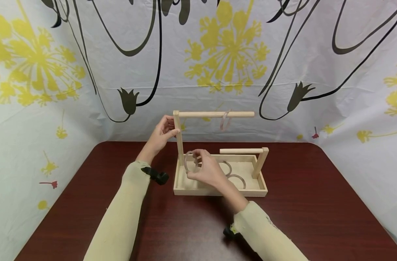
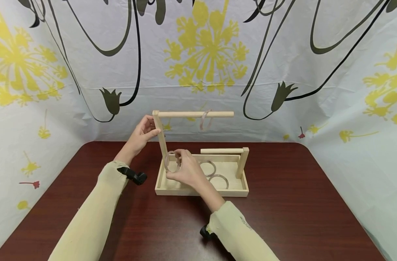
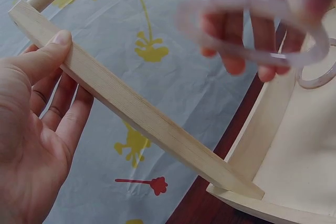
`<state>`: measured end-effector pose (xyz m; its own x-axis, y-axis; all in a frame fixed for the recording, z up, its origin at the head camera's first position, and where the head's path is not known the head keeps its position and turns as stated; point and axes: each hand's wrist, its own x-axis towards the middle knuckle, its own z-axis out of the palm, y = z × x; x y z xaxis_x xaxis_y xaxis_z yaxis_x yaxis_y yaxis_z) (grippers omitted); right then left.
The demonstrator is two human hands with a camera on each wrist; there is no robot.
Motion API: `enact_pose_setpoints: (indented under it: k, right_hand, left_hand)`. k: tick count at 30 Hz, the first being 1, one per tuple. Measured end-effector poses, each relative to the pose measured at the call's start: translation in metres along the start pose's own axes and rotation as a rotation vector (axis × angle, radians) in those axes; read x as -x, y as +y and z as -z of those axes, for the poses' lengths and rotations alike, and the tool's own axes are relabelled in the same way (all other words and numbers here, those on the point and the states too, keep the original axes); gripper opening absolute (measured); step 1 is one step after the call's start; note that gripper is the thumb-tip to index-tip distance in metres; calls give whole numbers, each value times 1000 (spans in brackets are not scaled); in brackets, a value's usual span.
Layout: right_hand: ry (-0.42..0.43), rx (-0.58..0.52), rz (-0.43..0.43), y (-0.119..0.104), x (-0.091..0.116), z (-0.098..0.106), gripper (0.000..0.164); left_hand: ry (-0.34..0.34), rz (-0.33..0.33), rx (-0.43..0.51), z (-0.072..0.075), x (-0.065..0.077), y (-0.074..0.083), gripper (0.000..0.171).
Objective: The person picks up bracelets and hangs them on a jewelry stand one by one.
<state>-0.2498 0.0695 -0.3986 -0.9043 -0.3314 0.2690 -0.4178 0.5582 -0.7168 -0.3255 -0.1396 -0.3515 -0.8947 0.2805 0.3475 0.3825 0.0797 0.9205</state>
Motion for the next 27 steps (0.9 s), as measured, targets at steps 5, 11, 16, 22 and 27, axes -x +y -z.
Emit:
enact_pose_setpoints:
  k: [5, 11, 16, 22, 27]
  right_hand:
    - [5, -65, 15, -13, 6, 9, 67]
    - [13, -131, 47, -26, 12, 19, 66]
    - [29, -153, 68, -33, 17, 30, 65]
    - [44, -194, 109, -35, 20, 46, 60]
    - [63, -214, 111, -32, 21, 58, 61]
  left_hand:
    - [1, 4, -3, 0, 0, 1, 32]
    - [0, 5, -5, 0, 0, 0, 35]
    - [-2, -5, -9, 0, 0, -1, 34]
    - [-6, -13, -22, 1, 0, -2, 33]
    - [-9, -3, -15, 1, -1, -2, 34]
